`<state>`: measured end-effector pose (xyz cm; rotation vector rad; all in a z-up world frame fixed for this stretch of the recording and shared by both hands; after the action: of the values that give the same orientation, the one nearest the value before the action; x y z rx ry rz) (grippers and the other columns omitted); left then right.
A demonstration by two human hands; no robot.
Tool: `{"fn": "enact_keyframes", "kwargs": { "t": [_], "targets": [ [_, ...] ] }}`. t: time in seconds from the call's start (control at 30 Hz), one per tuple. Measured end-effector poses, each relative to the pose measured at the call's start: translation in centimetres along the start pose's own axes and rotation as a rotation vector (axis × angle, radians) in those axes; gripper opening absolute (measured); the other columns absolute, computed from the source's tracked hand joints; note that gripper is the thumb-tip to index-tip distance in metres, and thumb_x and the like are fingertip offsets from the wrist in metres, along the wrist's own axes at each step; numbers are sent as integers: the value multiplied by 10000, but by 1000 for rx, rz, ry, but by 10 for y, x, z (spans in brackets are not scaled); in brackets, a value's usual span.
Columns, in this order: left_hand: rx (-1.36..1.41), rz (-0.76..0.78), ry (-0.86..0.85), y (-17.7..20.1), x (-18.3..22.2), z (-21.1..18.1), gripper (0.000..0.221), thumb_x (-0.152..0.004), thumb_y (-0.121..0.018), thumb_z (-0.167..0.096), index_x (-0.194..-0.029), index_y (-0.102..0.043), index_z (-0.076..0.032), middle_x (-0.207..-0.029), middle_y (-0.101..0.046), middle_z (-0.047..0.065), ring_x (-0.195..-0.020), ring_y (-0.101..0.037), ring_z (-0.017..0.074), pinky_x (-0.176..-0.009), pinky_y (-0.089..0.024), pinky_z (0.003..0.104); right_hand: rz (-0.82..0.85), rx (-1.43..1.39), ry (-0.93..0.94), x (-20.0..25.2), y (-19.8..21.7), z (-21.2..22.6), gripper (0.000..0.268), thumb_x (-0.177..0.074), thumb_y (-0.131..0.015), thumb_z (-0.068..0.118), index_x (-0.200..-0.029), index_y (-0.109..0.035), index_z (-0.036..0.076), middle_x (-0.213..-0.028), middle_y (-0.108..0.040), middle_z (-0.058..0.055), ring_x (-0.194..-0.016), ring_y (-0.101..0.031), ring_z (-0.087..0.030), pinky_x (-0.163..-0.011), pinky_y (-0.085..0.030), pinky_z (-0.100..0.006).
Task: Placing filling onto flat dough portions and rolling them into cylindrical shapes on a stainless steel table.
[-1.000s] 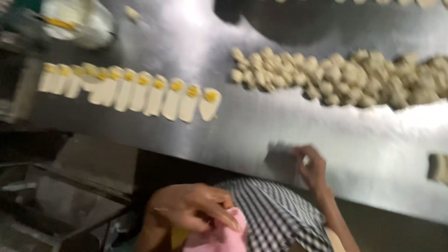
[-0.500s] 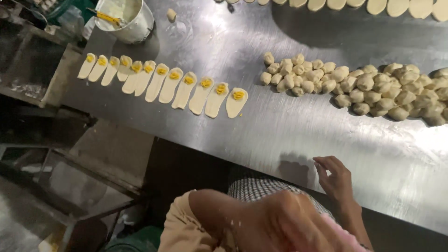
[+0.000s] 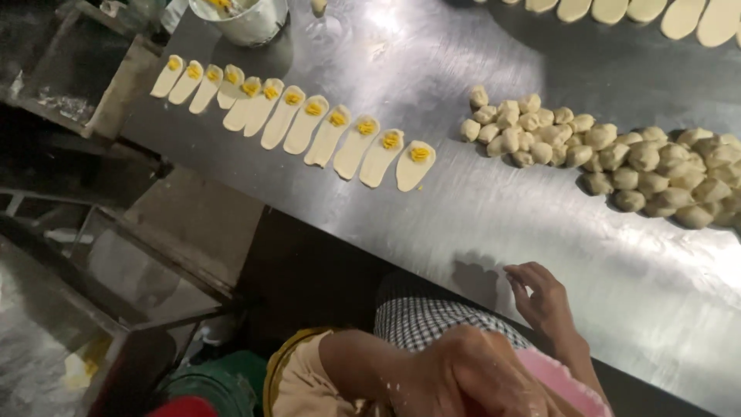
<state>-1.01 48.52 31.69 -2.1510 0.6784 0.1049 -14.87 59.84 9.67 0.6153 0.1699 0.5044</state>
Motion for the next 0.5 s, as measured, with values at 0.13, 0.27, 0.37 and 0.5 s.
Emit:
{"fn": "enact_keyframes", "kwargs": {
  "t": [0.13,0.27,0.37,0.5],
  "targets": [
    [-108,54,-60,-10,-26,-39,361,-1024,-669,-348,-891,-625,-16,-777,-641,70,-600,-607,121,-585,-458,275,30,-37,98,1,-9,0,199,-889,-677,18,-1076,-742,36,-965,-712,-122,-797,-708,-250,-635,-551,-353],
    [-297,138,-96,-3,-13,-34,346,-1030,-610,-368,-894,-596,-50,-806,-626,56,-624,-630,138,-549,-468,252,42,-18,131,0,-15,9,217,-889,-671,5,-1093,-738,35,-979,-708,-130,-795,-694,-286,-673,-552,-372],
    [-293,113,-147,6,-9,-29,320,-1069,-630,-308,-840,-571,-92,-708,-610,23,-549,-593,95,-512,-425,238,31,17,175,-14,-19,6,233,-873,-675,4,-1095,-736,38,-981,-709,-126,-798,-694,-297,-685,-555,-378],
    [-182,85,-111,7,-8,-33,373,-1086,-640,-304,-803,-567,-72,-692,-607,40,-541,-565,111,-535,-416,285,26,6,153,-14,-22,9,223,-864,-704,25,-1082,-743,52,-969,-714,-114,-809,-703,-289,-692,-558,-374]
  ]
}}
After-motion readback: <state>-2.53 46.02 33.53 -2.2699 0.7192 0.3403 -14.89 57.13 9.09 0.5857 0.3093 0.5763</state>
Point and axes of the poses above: each hand's wrist, its own x-axis away from the middle knuckle, its own y-axis out of the back of the hand, z = x × y, the point moved 7 cm from there along -x, towards the middle knuckle
